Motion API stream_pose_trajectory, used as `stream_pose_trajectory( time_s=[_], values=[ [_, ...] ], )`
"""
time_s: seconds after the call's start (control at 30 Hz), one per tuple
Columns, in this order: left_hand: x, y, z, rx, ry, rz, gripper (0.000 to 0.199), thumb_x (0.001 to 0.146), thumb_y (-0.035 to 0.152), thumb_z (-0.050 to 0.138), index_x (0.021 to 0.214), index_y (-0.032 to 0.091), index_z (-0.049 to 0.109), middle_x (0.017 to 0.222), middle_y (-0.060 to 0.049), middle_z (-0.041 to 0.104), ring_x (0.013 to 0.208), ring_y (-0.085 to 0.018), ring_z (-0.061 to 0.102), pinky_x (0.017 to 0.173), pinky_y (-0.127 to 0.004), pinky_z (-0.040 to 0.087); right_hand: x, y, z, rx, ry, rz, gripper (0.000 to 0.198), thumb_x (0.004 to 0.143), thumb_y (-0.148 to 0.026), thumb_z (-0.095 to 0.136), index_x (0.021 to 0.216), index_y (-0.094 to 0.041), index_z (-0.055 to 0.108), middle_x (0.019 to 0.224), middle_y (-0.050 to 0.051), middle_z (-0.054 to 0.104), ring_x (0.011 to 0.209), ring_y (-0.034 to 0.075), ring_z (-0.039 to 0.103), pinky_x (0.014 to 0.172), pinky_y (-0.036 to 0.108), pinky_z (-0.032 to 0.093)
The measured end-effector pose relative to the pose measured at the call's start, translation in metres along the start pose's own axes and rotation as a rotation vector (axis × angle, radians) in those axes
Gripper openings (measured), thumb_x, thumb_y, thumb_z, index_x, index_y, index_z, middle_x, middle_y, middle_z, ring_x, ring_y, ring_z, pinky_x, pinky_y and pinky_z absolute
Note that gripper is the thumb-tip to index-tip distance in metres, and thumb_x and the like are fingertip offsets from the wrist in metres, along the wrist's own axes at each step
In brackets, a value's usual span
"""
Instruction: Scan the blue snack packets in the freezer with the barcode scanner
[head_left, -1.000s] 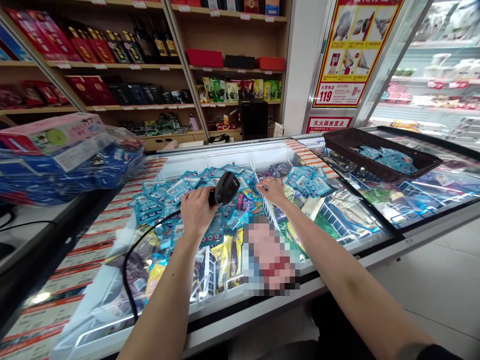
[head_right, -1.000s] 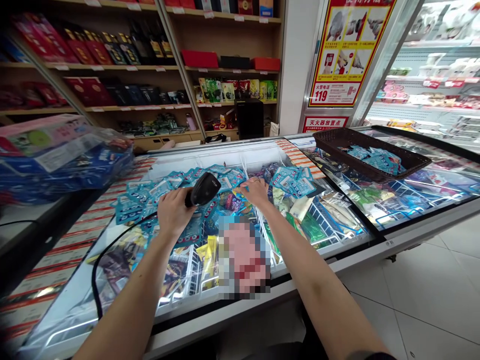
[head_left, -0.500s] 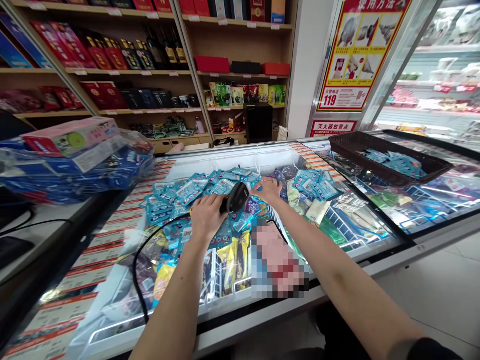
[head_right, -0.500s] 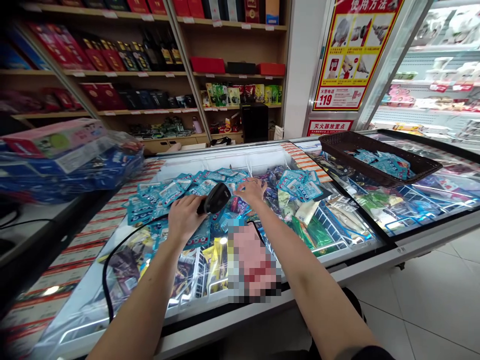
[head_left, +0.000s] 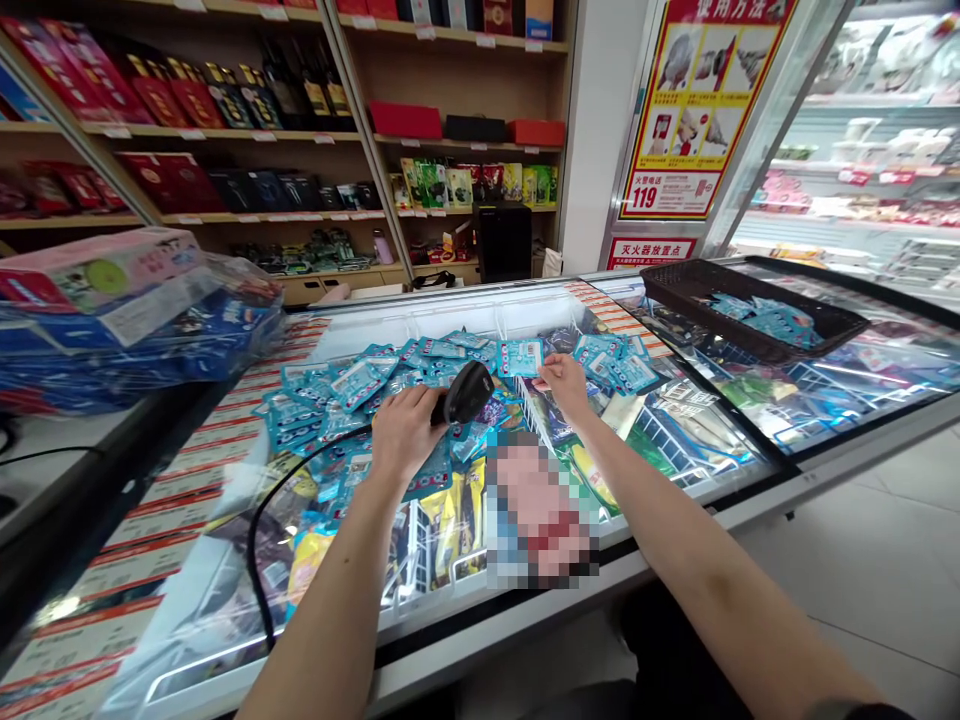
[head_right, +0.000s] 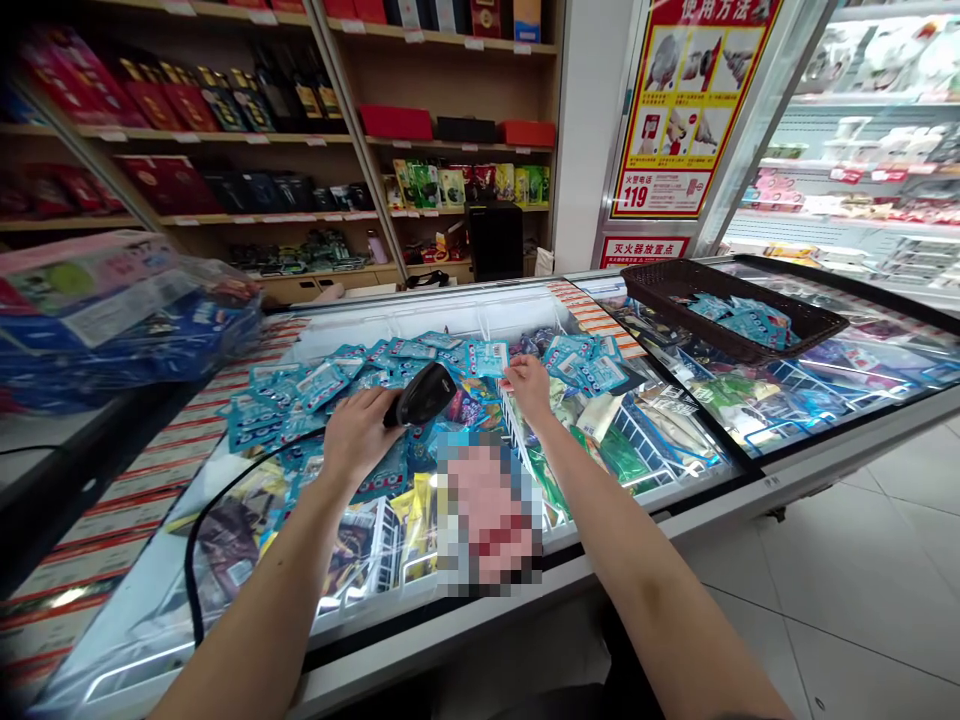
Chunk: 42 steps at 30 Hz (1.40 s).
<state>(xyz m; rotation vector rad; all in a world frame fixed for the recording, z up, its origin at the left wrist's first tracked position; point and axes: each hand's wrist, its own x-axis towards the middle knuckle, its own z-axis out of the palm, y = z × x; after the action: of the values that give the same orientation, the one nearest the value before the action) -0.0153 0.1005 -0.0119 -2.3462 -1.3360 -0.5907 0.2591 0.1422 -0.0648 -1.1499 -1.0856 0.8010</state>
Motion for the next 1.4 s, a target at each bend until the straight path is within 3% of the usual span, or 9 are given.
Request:
stream_pose_trajectory(
  time_s=[0.1,0.23,1.23,1.4],
  values=[
    [0.002,0.005,0.000,-0.036,0.000,0.021,0.035,0.080,0.032,0.054,0.114,0.020,0.056,0.098,-0.007,0.064,0.094,-0.025,0.057,0.078,-0.035,0.041,-0.001,0.004,0.003,0.013,-0.031,-0.040,0.040,0.074,-0.038,0.058,0.109,-0.019,0.054,0.077,0.000,0.068,0.066,0.018,0.068,0.064,0.033,0.057],
    [0.003,0.008,0.000,-0.060,0.011,0.027,0.039,0.080,0.031,0.056,0.117,0.020,0.054,0.098,-0.007,0.064,0.094,-0.025,0.057,0.078,-0.034,0.042,0.002,0.010,0.006,-0.008,-0.053,-0.052,0.034,0.075,-0.042,0.056,0.100,-0.019,0.060,0.082,0.003,0.069,0.074,0.020,0.069,0.064,0.033,0.057],
    [0.007,0.017,-0.004,-0.090,-0.020,-0.001,0.034,0.078,0.032,0.059,0.110,0.021,0.057,0.099,-0.007,0.063,0.094,-0.025,0.057,0.072,-0.033,0.042,0.001,0.004,0.004,-0.098,-0.088,-0.088,0.028,0.078,-0.042,0.052,0.095,-0.020,0.059,0.082,0.003,0.068,0.076,0.020,0.068,0.058,0.028,0.056],
    [0.006,0.018,-0.004,-0.109,-0.004,0.013,0.035,0.079,0.032,0.056,0.112,0.021,0.056,0.102,-0.008,0.063,0.097,-0.025,0.056,0.076,-0.034,0.043,0.000,0.000,0.005,-0.103,-0.048,-0.065,0.037,0.079,-0.039,0.050,0.110,-0.020,0.055,0.086,0.004,0.067,0.073,0.018,0.068,0.058,0.028,0.056]
  ],
)
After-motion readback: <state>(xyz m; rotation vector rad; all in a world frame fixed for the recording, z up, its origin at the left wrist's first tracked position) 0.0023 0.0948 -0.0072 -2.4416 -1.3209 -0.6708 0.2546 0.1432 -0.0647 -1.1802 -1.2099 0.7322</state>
